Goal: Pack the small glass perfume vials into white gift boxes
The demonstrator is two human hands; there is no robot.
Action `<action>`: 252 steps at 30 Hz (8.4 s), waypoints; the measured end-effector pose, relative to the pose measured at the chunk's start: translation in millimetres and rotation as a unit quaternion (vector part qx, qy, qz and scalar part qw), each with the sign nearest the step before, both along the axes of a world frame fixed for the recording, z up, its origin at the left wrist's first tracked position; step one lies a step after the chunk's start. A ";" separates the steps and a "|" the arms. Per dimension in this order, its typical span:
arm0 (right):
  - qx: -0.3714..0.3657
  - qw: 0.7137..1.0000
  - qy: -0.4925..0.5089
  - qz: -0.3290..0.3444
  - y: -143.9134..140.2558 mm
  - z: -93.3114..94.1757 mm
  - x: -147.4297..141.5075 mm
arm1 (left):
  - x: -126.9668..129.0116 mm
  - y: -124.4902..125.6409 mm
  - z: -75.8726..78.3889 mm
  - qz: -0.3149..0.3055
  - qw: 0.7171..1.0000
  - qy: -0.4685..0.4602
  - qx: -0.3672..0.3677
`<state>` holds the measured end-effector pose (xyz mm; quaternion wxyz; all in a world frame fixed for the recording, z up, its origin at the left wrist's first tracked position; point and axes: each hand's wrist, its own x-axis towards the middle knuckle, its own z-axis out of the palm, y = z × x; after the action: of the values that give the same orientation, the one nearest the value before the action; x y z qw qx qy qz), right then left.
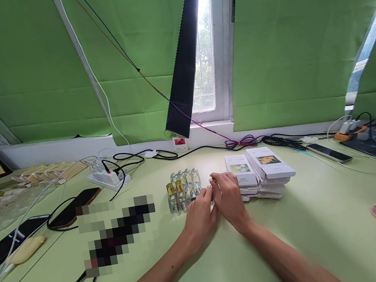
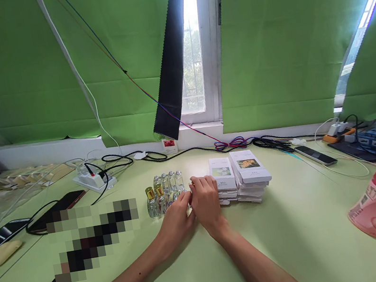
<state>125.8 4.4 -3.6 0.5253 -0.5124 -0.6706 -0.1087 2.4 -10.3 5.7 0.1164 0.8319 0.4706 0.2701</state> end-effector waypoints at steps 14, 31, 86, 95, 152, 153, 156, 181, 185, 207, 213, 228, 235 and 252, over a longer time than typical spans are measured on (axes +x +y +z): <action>-0.006 1.000 0.001 0.007 0.0 -0.2 0.4 | 0.5 0.0 1.3 0.003 1.000 0.007 -0.008; -0.011 1.000 -0.002 0.009 -1.1 1.6 0.5 | 1.4 -0.4 1.4 0.010 1.000 0.016 -0.013; -0.026 0.998 0.061 0.002 -2.5 2.9 2.1 | 1.0 -1.4 4.3 0.004 1.000 0.004 0.000; -0.026 0.998 0.061 0.000 -2.9 2.1 0.7 | 1.2 -1.9 4.4 -0.002 1.000 0.005 -0.002; 0.003 0.998 0.028 0.053 -3.6 10.0 11.6 | 0.5 -3.0 4.1 0.001 1.000 -0.004 -0.013; 0.001 0.998 0.026 0.053 -3.8 10.2 11.5 | 0.4 -3.0 4.0 0.001 1.000 -0.004 -0.012; -0.010 0.999 0.013 0.052 -3.8 10.7 11.2 | 0.4 -2.5 3.1 -0.002 1.000 -0.010 -0.007; -0.045 0.998 -0.029 0.020 -3.4 9.0 12.1 | 1.0 -0.5 2.2 0.002 1.000 -0.007 -0.006; -0.049 0.998 -0.040 0.018 -4.4 9.7 11.2 | 0.8 -0.2 1.0 0.012 1.000 0.001 -0.004; -0.053 0.998 -0.040 0.001 -2.2 13.0 15.1 | 2.7 -6.7 3.7 0.031 0.998 0.061 0.013; -0.054 0.997 -0.049 0.003 -3.6 14.5 17.0 | -5.1 -6.0 17.6 0.046 0.998 0.021 0.038; -0.062 0.996 -0.068 0.009 -5.6 16.5 14.9 | -4.6 -6.3 16.9 0.160 0.957 0.243 -0.019; -0.071 0.995 -0.072 0.017 -6.5 18.3 13.9 | -3.3 -7.0 14.8 0.148 0.949 0.269 -0.069; -0.114 0.990 -0.077 0.040 -10.2 17.7 12.7 | -3.4 0.7 11.8 0.116 0.961 0.243 -0.066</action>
<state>138.5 -5.7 14.1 0.4145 -0.5316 -0.7369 -0.0498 -1.1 -9.6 17.5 0.0208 0.8030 0.5944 0.0393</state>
